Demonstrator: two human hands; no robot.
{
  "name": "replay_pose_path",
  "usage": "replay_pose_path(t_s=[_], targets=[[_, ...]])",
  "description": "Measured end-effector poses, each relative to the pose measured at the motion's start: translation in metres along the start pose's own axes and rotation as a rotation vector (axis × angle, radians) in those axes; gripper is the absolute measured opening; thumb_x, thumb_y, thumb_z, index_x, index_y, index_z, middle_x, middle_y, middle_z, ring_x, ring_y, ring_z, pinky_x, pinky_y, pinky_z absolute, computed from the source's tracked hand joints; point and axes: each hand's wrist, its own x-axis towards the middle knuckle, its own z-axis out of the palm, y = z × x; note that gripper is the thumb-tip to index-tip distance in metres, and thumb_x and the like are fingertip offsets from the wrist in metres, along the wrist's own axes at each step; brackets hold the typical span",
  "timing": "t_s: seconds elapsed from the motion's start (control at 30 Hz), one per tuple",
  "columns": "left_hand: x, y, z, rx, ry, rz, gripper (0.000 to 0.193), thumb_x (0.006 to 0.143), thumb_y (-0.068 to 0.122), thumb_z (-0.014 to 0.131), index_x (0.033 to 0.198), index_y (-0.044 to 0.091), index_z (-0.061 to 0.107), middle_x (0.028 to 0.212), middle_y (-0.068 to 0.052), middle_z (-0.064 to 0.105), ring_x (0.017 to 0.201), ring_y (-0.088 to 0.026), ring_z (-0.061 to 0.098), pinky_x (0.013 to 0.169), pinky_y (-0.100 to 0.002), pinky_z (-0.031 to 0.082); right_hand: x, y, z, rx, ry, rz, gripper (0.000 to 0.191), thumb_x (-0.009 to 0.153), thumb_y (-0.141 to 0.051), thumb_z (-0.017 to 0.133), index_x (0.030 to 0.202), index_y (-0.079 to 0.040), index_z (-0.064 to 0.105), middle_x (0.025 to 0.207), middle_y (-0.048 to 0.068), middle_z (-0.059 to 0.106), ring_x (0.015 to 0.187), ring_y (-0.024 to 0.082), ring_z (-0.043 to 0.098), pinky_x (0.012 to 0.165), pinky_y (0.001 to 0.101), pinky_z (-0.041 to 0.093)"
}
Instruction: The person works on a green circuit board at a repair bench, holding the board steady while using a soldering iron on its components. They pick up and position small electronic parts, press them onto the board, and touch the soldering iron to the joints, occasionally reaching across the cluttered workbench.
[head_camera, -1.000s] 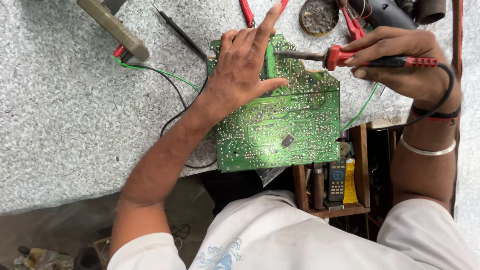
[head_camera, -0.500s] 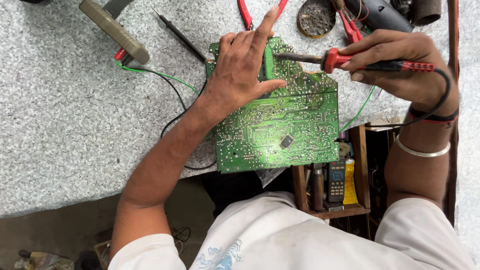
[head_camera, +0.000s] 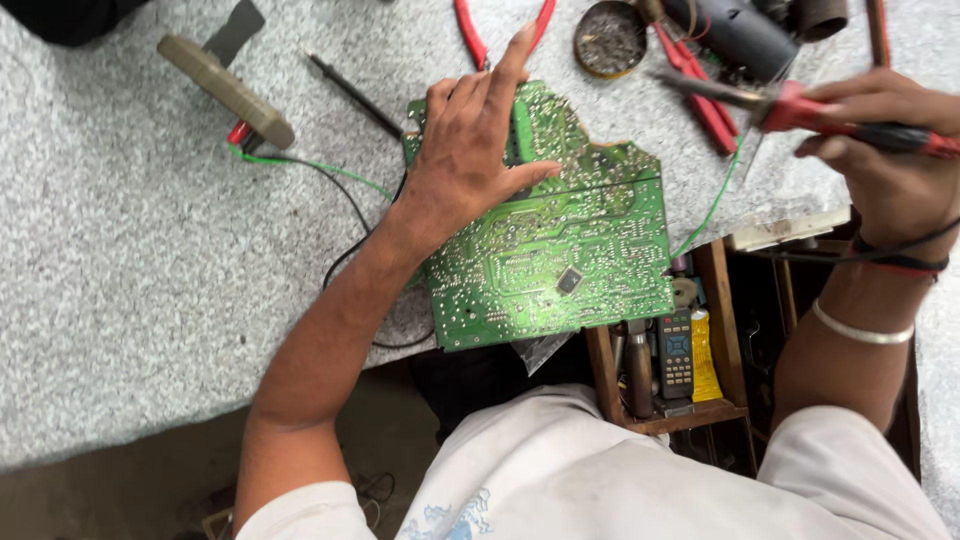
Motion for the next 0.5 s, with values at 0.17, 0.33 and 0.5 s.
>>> replay_pose_path(t_s=[0.17, 0.33, 0.5], targets=[[0.002, -0.001, -0.005, 0.021, -0.025, -0.010, 0.135, 0.071, 0.052, 0.101, 0.164, 0.011, 0.012, 0.132, -0.009, 0.067, 0.121, -0.029, 0.062, 0.108, -0.050, 0.036, -0.079, 0.028, -0.038, 0.097, 0.357, 0.092, 0.025, 0.117, -0.010, 0.076, 0.129, 0.007, 0.061, 0.119, 0.016, 0.063, 0.110, 0.026, 0.069, 0.090, 0.0302, 0.059], [0.002, -0.006, -0.007, 0.014, -0.053, -0.032, 0.136, 0.069, 0.049, 0.103, 0.165, 0.008, 0.015, 0.135, -0.010, 0.068, 0.124, -0.030, 0.061, 0.111, -0.051, 0.035, -0.113, 0.017, -0.049, -0.009, 0.565, 0.098, 0.023, 0.113, -0.008, 0.080, 0.123, 0.007, 0.065, 0.114, 0.016, 0.068, 0.104, 0.025, 0.073, 0.084, 0.0315, 0.065], [0.004, -0.005, -0.011, 0.008, -0.068, -0.048, 0.138, 0.067, 0.048, 0.104, 0.165, 0.007, 0.015, 0.135, -0.011, 0.068, 0.127, -0.031, 0.061, 0.114, -0.051, 0.032, -0.094, 0.010, -0.036, -0.230, 0.543, 0.137, 0.016, 0.105, -0.003, 0.078, 0.117, 0.005, 0.070, 0.106, 0.013, 0.071, 0.088, 0.019, 0.074, 0.078, 0.0257, 0.063]])
